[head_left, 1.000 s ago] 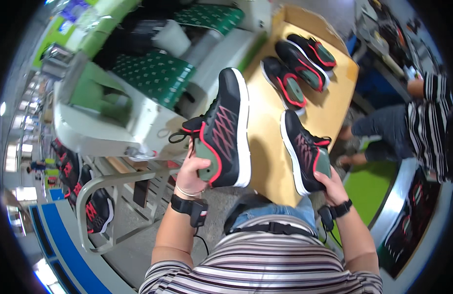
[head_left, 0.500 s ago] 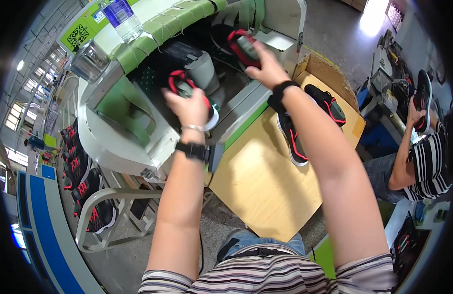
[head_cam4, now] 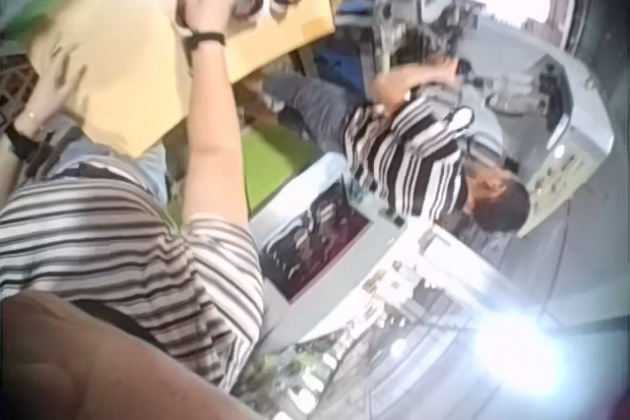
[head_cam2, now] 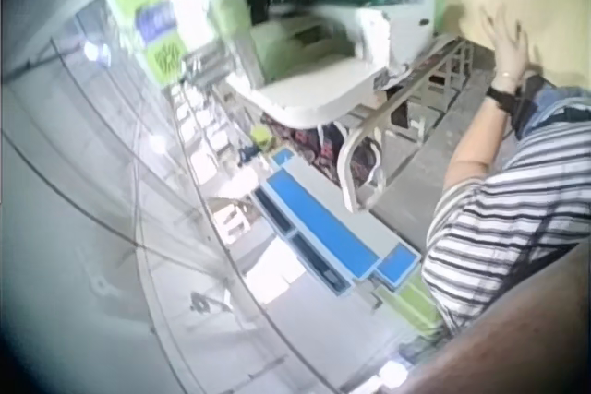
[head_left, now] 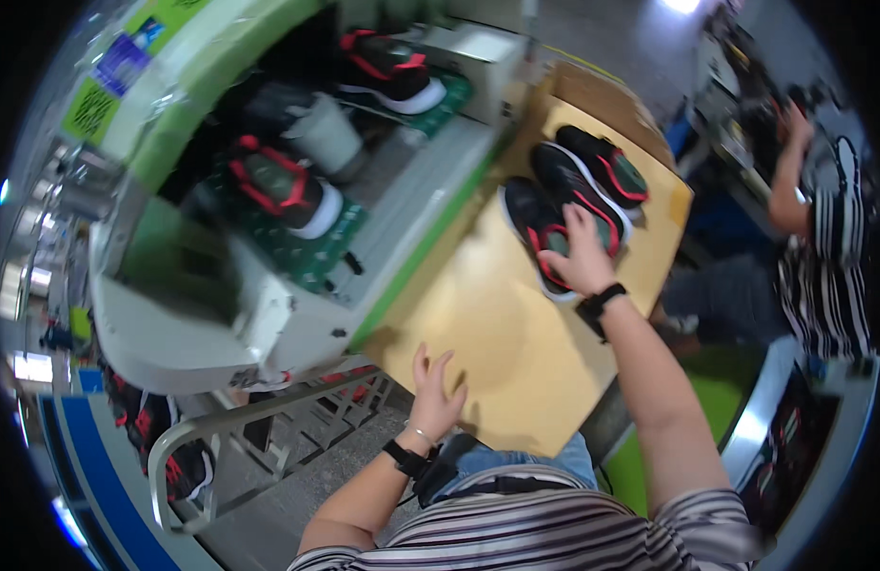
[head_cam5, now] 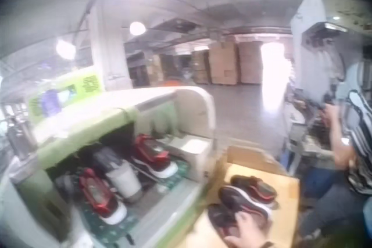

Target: Checking and sorting finished shoes at a factory workstation, including tying laces and placing them into a machine.

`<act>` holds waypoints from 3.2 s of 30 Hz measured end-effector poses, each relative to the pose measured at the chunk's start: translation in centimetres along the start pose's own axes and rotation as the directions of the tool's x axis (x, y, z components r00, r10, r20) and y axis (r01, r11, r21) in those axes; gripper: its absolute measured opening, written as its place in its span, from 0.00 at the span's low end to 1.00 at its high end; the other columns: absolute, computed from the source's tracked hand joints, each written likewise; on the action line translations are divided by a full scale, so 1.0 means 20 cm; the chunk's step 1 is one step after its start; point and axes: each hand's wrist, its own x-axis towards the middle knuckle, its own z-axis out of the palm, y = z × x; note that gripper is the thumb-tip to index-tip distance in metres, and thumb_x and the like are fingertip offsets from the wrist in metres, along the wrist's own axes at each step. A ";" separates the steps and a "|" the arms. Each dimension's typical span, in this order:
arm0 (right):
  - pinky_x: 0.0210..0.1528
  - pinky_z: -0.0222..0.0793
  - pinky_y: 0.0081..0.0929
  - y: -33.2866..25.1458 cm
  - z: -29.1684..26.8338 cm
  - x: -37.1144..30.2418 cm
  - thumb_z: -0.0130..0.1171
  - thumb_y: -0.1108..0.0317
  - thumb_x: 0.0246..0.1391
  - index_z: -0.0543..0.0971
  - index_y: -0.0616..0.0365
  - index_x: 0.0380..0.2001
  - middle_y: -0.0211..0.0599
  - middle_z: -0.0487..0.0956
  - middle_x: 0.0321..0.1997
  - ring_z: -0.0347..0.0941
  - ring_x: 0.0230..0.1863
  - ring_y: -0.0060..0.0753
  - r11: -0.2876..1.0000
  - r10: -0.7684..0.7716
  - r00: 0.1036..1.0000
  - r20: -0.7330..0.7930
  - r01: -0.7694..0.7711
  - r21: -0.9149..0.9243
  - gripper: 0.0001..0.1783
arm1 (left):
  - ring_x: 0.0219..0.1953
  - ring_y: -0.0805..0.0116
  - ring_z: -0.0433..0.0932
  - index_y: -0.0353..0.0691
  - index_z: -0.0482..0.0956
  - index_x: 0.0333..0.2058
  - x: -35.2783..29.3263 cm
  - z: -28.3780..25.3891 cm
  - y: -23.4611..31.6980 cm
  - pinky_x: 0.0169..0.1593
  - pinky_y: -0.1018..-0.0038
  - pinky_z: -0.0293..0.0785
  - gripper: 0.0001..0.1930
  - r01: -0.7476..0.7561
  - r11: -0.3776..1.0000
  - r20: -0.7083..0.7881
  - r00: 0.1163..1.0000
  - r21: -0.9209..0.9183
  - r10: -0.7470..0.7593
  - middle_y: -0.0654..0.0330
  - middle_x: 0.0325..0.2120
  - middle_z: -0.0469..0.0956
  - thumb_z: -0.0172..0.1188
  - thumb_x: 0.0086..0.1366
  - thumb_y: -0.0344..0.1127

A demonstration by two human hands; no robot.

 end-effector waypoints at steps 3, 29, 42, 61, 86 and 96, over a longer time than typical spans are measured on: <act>0.68 0.63 0.48 -0.02 0.18 -0.12 0.72 0.71 0.47 0.53 0.54 0.73 0.51 0.60 0.74 0.61 0.68 0.66 0.979 0.134 0.987 -0.092 -0.118 0.164 0.54 | 0.70 0.40 0.56 0.42 0.67 0.62 0.00 0.06 -0.04 0.70 0.55 0.58 0.31 0.082 0.988 0.152 0.986 -0.129 -0.062 0.39 0.69 0.49 0.65 0.60 0.32; 0.68 0.61 0.41 0.44 -0.10 0.02 0.68 0.70 0.39 0.53 0.54 0.73 0.58 0.66 0.68 0.63 0.69 0.58 0.892 0.158 0.979 0.129 -0.197 0.408 0.56 | 0.71 0.44 0.52 0.34 0.41 0.71 0.35 0.41 0.01 0.73 0.59 0.50 0.56 0.107 0.756 -0.043 0.984 -0.645 -0.175 0.36 0.68 0.51 0.72 0.51 0.36; 0.47 0.73 0.30 -0.06 -0.30 -1.36 0.62 0.61 0.63 0.79 0.64 0.50 0.47 0.81 0.45 0.76 0.44 0.32 0.718 0.406 0.670 0.622 -0.655 0.236 0.18 | 0.70 0.41 0.52 0.32 0.40 0.70 0.29 0.35 -0.03 0.73 0.58 0.51 0.58 0.112 0.918 0.127 0.990 -0.381 -0.068 0.35 0.66 0.51 0.72 0.51 0.37; 0.31 0.73 0.19 -0.44 -0.21 -1.48 0.63 0.72 0.62 0.79 0.69 0.42 0.32 0.79 0.29 0.75 0.29 0.16 0.247 0.373 0.618 0.692 -0.785 0.568 0.10 | 0.56 0.58 0.73 0.45 0.74 0.57 -0.07 -0.03 0.03 0.58 0.62 0.70 0.22 -0.154 0.975 0.089 0.981 -0.163 0.170 0.53 0.63 0.63 0.64 0.65 0.36; 0.34 0.72 0.19 0.21 -0.45 -0.95 0.65 0.60 0.61 0.78 0.57 0.42 0.25 0.77 0.32 0.73 0.31 0.18 0.616 0.383 0.720 0.579 -0.666 0.420 0.14 | 0.72 0.30 0.47 0.45 0.56 0.66 -0.14 0.51 0.45 0.71 0.47 0.55 0.46 -0.054 0.964 0.345 0.927 -0.261 0.146 0.39 0.70 0.47 0.65 0.48 0.23; 0.43 0.77 0.27 -0.13 0.02 -0.26 0.56 0.64 0.67 0.69 0.38 0.69 0.36 0.79 0.51 0.77 0.40 0.27 0.802 0.007 0.800 0.600 -0.364 0.475 0.28 | 0.58 0.63 0.74 0.38 0.52 0.70 -0.21 -0.64 0.48 0.60 0.69 0.72 0.48 0.411 0.386 0.466 0.883 -0.826 0.056 0.54 0.59 0.70 0.60 0.49 0.17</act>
